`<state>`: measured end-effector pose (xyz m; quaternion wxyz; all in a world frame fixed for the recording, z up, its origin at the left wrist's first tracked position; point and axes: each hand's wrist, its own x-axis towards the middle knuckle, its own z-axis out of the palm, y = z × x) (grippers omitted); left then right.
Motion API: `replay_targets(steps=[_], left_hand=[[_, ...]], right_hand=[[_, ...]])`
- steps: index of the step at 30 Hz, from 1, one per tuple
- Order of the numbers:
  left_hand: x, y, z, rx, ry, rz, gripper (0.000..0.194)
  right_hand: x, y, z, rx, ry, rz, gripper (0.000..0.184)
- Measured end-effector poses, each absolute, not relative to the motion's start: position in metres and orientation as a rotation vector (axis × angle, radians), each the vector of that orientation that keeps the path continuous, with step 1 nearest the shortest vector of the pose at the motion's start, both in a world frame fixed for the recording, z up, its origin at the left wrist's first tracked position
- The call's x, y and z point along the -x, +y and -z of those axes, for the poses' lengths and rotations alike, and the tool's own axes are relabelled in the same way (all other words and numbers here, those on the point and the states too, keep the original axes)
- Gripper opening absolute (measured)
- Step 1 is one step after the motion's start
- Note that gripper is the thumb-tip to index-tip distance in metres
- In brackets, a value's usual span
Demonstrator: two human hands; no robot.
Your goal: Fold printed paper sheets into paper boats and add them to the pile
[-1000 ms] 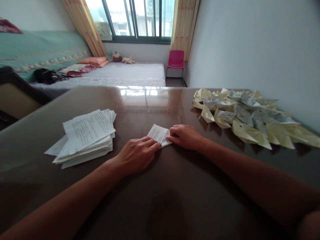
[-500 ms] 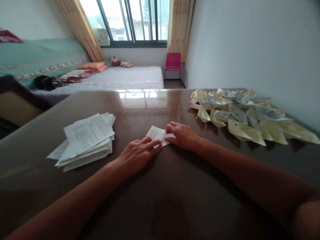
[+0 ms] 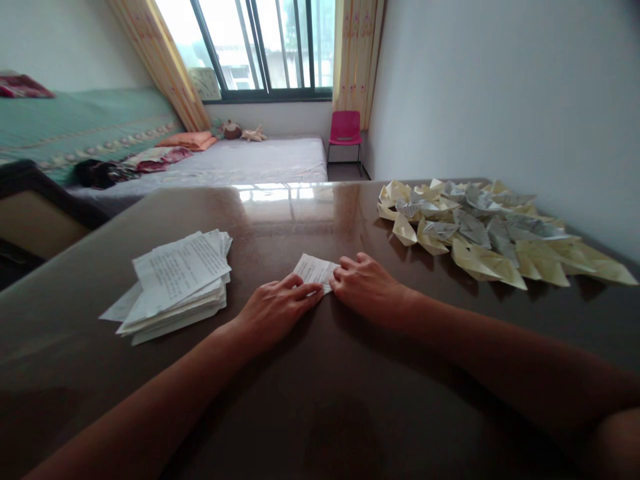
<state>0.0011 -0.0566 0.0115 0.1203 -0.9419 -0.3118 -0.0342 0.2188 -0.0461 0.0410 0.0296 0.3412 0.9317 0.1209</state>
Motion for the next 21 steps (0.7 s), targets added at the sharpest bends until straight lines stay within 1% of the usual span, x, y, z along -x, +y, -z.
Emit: replay_targets(steps=[4,7,10,14,17,21], left_hand=[[0.005,-0.049,-0.009,2.723,-0.939,0.211,0.028],[0.011,-0.045,-0.010,2.684,-0.963,0.250,0.027],[0.013,-0.046,-0.012,2.678,-0.933,0.277,0.026],[0.011,-0.050,-0.014,2.690,-0.852,0.314,0.025],[0.009,-0.053,-0.015,2.701,-0.802,0.342,0.025],[0.006,-0.058,-0.020,2.719,-0.761,0.337,0.028]], right_hand=[[-0.215,-0.042,-0.032,-1.040,2.897,-0.419,0.017],[-0.219,-0.033,-0.027,-1.055,2.951,-0.435,0.016],[-0.228,-0.019,-0.022,-1.065,3.011,-0.363,0.014],[-0.240,0.002,-0.011,-1.020,3.177,-0.157,0.017],[-0.246,0.012,-0.004,-0.886,3.386,0.083,0.021],[-0.251,0.021,0.004,-0.738,3.541,0.377,0.021]])
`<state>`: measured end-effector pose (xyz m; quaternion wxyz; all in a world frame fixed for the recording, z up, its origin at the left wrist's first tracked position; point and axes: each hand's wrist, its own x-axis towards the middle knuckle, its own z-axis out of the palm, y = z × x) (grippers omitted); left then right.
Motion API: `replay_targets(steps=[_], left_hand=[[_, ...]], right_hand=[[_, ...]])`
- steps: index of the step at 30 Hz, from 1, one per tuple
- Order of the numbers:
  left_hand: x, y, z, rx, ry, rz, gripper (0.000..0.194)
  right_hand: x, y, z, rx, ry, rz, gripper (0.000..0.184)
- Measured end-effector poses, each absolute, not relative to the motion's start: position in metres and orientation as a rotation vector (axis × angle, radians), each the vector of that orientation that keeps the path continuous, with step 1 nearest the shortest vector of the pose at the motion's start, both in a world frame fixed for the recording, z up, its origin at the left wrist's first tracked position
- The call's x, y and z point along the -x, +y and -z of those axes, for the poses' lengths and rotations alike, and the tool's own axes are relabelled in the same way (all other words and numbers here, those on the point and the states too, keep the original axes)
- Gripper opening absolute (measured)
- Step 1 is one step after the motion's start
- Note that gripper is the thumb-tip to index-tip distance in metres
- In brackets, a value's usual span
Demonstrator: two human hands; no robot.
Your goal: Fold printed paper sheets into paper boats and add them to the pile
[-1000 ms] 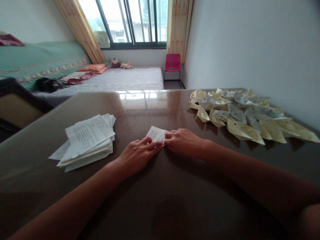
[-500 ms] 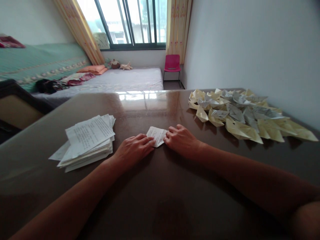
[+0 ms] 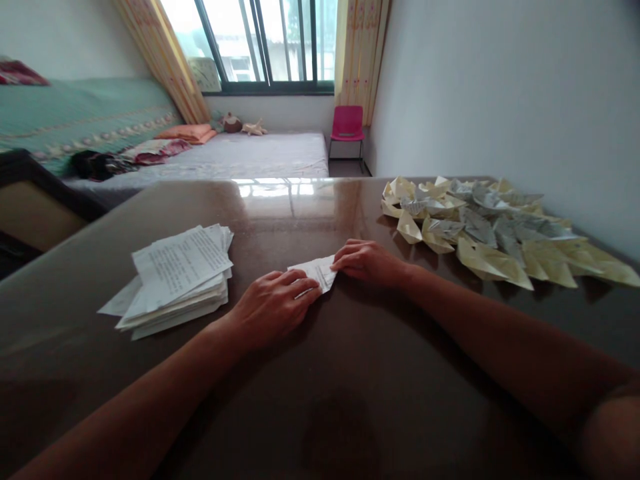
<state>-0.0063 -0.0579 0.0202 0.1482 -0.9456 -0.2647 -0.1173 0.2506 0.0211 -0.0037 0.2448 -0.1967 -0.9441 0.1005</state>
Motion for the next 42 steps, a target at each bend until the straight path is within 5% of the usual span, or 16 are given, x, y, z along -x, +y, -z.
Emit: replay_targets(steps=[13,26,42], left_hand=[[-0.005,-0.064,-0.014,2.911,-0.811,0.308,0.027],[-0.002,-0.035,0.006,2.901,-1.774,0.643,0.029],[-0.013,-0.035,-0.002,2.841,-1.763,0.491,0.026]], right_hand=[[-0.243,0.004,-0.013,0.614,-2.713,-0.537,0.021],[-0.243,0.010,-0.007,0.707,-2.658,-0.750,0.023],[-0.242,0.010,-0.009,0.702,-2.665,-0.781,0.019]])
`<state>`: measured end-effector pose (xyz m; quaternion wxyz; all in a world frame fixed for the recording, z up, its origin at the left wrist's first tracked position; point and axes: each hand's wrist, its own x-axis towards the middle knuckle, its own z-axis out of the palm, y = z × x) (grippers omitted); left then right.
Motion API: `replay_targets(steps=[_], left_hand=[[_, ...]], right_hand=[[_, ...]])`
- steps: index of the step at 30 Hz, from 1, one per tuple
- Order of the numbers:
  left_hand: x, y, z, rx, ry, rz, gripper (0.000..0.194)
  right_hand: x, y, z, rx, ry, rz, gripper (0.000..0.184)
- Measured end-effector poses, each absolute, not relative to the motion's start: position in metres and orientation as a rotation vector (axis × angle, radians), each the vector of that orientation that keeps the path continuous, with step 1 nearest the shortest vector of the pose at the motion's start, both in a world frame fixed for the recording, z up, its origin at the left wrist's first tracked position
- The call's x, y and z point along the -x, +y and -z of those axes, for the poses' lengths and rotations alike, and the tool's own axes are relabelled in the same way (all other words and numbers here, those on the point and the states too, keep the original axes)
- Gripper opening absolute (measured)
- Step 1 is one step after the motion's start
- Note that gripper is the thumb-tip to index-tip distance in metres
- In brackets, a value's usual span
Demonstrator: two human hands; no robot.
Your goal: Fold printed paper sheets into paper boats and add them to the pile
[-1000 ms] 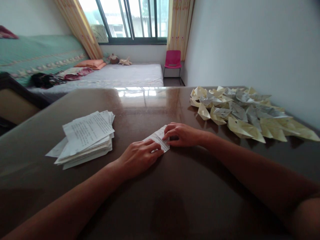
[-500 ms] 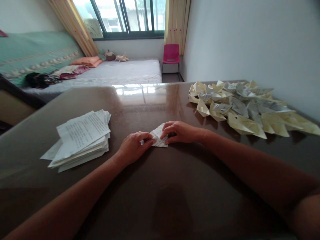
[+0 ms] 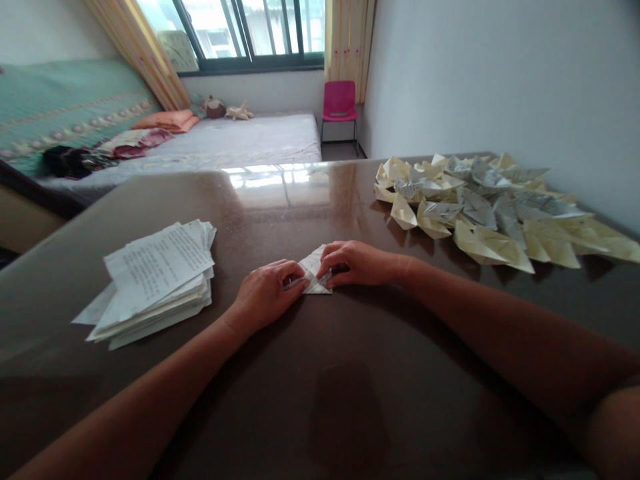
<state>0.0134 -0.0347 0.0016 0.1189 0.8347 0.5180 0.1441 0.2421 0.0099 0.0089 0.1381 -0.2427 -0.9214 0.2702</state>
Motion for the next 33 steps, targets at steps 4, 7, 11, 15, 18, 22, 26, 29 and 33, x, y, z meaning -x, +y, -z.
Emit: replay_targets(steps=[4,7,11,15,18,22,26,29,33], left_hand=[[-0.013,-0.034,-0.001,-2.468,1.511,-0.394,0.024],[-0.013,-0.035,-0.001,-2.460,1.511,-0.381,0.024],[-0.013,-0.035,-0.001,-2.464,1.524,-0.366,0.026],[-0.011,-0.032,-0.001,-2.466,1.538,-0.399,0.025],[-0.010,-0.031,0.000,-2.465,1.563,-0.418,0.024],[-0.010,-0.031,0.002,-2.467,1.560,-0.463,0.022],[-0.010,-0.031,0.004,-2.464,1.519,-0.512,0.023],[-0.011,-0.031,0.005,-2.475,1.510,-0.512,0.023],[-0.011,-0.035,0.001,-2.536,1.498,-0.493,0.023]], right_hand=[[-0.243,0.010,-0.008,0.680,-2.676,-0.760,0.020],[-0.245,0.009,-0.012,0.603,-2.728,-0.720,0.027],[-0.248,0.007,-0.017,0.426,-2.837,-0.673,0.027],[-0.250,0.007,-0.019,0.388,-2.880,-0.639,0.034],[-0.250,0.008,-0.019,0.404,-2.898,-0.644,0.040],[-0.249,0.007,-0.020,0.406,-2.907,-0.644,0.042],[-0.249,0.008,-0.020,0.412,-2.895,-0.663,0.042],[-0.249,0.008,-0.019,0.420,-2.882,-0.680,0.042],[-0.249,0.003,-0.023,0.438,-2.868,-0.677,0.043]])
